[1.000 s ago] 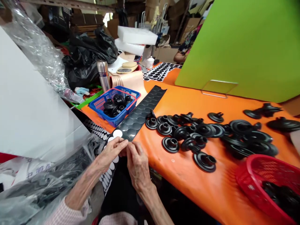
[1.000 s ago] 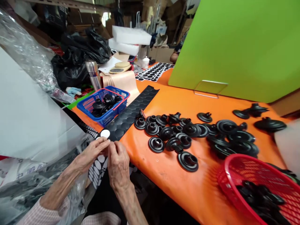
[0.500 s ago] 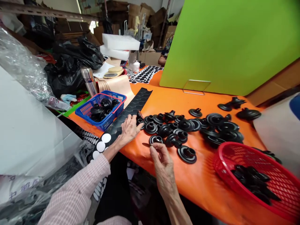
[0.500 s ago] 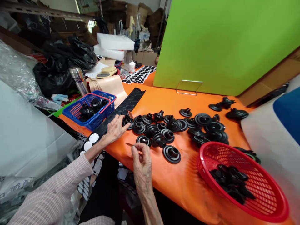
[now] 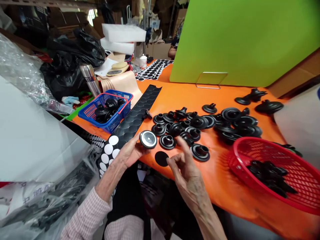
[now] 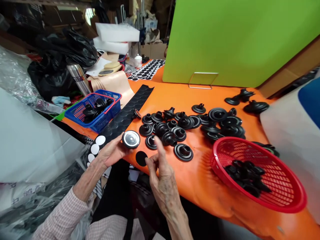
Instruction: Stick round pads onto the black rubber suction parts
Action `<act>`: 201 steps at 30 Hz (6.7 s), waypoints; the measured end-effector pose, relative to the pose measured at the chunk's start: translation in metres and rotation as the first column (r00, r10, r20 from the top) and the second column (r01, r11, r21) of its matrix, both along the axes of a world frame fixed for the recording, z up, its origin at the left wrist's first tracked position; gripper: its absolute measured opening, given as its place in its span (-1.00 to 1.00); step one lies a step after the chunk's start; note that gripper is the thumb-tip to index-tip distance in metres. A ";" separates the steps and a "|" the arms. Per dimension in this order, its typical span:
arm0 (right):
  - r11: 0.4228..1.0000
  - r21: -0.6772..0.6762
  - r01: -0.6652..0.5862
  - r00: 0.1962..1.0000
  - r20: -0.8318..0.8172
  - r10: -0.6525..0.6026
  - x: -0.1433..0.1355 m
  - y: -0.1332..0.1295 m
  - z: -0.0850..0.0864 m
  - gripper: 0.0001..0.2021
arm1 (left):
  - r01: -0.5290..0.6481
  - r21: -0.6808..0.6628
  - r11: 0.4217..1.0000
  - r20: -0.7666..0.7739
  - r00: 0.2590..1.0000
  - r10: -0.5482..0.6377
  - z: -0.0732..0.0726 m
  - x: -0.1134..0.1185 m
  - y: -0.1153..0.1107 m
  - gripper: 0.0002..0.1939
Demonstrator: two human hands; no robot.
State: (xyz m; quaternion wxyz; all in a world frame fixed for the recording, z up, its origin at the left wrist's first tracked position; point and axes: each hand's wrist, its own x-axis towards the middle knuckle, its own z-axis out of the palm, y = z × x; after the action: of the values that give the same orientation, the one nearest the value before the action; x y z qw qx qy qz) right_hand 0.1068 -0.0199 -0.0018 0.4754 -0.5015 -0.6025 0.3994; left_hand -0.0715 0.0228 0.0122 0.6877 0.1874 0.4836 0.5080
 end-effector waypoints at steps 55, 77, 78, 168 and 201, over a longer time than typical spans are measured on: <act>0.936 0.227 0.269 0.932 0.182 -0.312 -0.054 -0.010 -0.028 -0.90 | 0.024 0.145 0.989 -0.077 0.997 -0.013 -0.016 0.013 -0.052 -0.62; 0.941 -0.129 -0.314 0.839 -0.501 0.211 -0.173 0.098 0.056 -0.74 | -0.030 0.394 0.919 -0.740 0.582 0.337 0.070 -0.126 -0.016 -0.49; 0.957 -0.110 -0.269 0.855 -0.485 0.184 -0.179 0.102 0.059 -0.75 | -0.052 0.399 0.915 -0.789 0.488 0.372 0.071 -0.135 -0.018 -0.57; 0.958 -0.258 0.125 0.949 -0.249 -0.191 -0.017 -0.009 -0.011 -0.76 | 0.262 0.175 0.949 -0.027 0.965 -0.262 -0.019 0.012 -0.043 -0.57; 0.941 0.209 0.266 0.917 0.245 -0.314 -0.040 -0.015 -0.029 -0.89 | 0.119 0.144 0.982 -0.118 0.988 -0.103 -0.021 0.015 -0.048 -0.59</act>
State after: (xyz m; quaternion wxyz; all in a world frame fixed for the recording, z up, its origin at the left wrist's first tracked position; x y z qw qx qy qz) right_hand 0.0670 -0.0348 -0.0306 0.4828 -0.5932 -0.6133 0.1973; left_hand -0.0562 -0.0247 -0.0087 0.6712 0.2932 0.4696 0.4929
